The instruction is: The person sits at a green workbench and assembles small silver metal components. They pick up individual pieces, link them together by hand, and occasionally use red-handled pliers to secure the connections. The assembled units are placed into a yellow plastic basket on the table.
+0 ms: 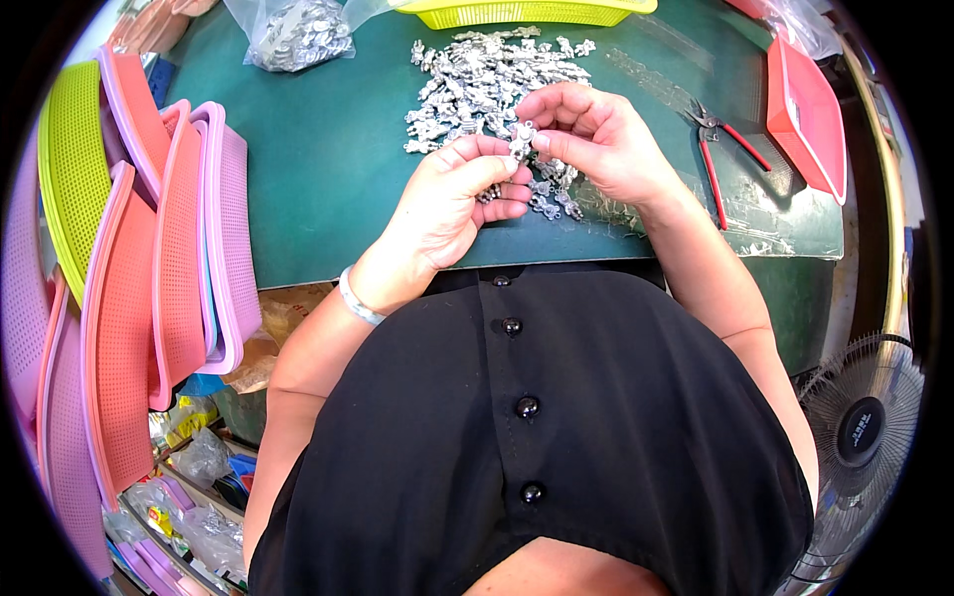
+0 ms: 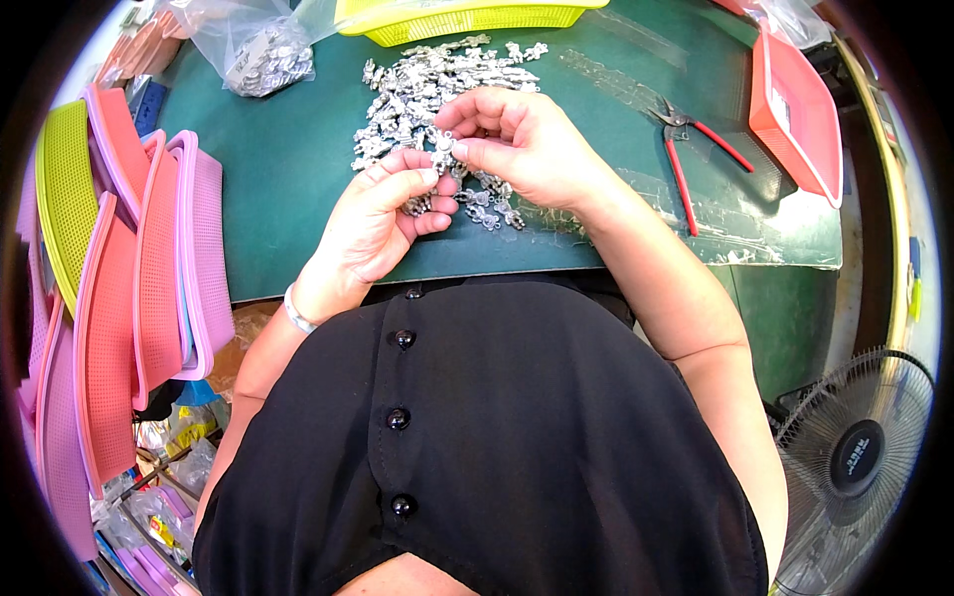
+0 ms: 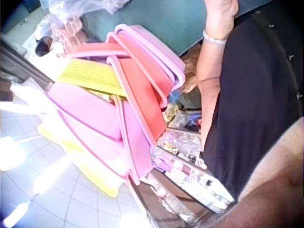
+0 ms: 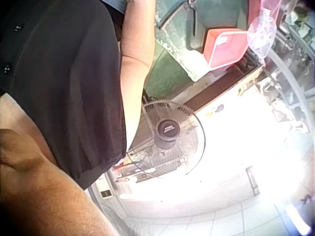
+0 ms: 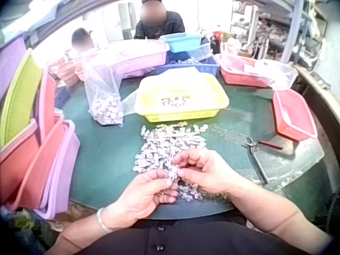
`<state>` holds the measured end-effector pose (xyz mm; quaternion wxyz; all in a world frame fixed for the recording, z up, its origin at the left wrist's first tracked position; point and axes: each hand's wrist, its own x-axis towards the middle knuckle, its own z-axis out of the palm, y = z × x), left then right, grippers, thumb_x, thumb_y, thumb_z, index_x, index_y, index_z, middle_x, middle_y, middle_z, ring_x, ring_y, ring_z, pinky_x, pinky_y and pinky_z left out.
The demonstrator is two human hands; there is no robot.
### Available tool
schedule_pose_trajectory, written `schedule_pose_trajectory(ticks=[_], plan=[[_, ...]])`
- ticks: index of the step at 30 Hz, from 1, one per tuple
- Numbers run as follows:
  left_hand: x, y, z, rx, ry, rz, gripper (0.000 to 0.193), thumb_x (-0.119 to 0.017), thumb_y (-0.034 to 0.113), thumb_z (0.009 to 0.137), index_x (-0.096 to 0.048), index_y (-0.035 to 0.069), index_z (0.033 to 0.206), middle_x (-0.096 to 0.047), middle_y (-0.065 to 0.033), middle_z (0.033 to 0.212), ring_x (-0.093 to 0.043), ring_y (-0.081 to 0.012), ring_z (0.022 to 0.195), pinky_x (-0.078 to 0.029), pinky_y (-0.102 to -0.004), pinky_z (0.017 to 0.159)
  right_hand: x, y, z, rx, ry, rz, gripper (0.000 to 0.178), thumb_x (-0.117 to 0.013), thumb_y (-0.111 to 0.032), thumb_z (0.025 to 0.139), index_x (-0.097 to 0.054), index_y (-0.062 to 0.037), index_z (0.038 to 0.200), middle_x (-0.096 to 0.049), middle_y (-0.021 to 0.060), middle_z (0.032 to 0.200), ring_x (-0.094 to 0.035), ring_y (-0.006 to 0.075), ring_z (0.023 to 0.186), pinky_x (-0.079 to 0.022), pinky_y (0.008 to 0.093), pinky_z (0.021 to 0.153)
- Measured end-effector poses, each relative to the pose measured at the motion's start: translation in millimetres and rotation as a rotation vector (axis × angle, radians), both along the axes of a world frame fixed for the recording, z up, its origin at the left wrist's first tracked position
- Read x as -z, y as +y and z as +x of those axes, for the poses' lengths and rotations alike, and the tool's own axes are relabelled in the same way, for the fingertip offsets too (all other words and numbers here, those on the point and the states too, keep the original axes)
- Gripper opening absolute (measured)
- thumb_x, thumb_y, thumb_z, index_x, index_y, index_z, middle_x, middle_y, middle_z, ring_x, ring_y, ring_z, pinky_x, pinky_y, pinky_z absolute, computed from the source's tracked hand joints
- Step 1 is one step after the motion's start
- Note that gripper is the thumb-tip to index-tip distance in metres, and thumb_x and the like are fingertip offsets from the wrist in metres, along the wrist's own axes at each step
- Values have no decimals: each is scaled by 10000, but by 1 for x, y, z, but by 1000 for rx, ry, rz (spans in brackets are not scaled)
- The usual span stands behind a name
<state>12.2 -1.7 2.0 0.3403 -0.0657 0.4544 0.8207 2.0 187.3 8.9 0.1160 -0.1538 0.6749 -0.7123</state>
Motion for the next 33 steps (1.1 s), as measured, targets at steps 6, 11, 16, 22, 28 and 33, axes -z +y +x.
schedule_pose_trajectory(ticks=[6,11,16,22,28,33], plan=[[-1,0,0,-6,-12,21,131,-546,48,825,-525,21,951,-598,-107,841,-598,-178,717,-524,-293,646,1,0,0,4,6,11,225,-550,12,813,-564,6,1038,-595,32,875,-554,72,807,-462,213,722],[-2,1,0,-17,-34,38,116,-551,41,820,-535,8,930,-595,-105,822,-598,-174,706,-538,-294,633,2,0,0,9,-6,24,213,-510,1,837,-567,11,1042,-596,22,822,-538,59,722,-461,206,672],[-4,0,0,-14,-54,38,130,-542,46,817,-528,2,939,-593,-111,829,-598,-182,708,-539,-299,637,1,-1,1,17,8,47,217,-490,-7,847,-569,12,1048,-592,14,793,-520,55,676,-460,205,655],[-3,-1,-1,-13,-70,50,138,-531,50,819,-520,0,946,-590,-119,834,-598,-187,708,-541,-305,638,-2,0,1,3,-18,51,228,-527,-21,833,-567,10,1055,-595,21,822,-536,58,727,-462,210,677],[-2,-1,-2,-11,-72,57,139,-528,48,818,-518,-1,947,-587,-117,834,-597,-190,708,-542,-307,638,-5,-2,4,22,10,88,287,-573,-15,809,-546,5,1094,-591,34,897,-552,77,833,-461,221,741],[0,-2,-3,11,-55,61,201,-515,45,824,-482,-4,1016,-587,-145,888,-608,-217,781,-541,-331,687,-2,-5,5,51,108,120,322,-598,-15,787,-542,-5,1104,-582,33,873,-548,84,806,-458,222,740]])
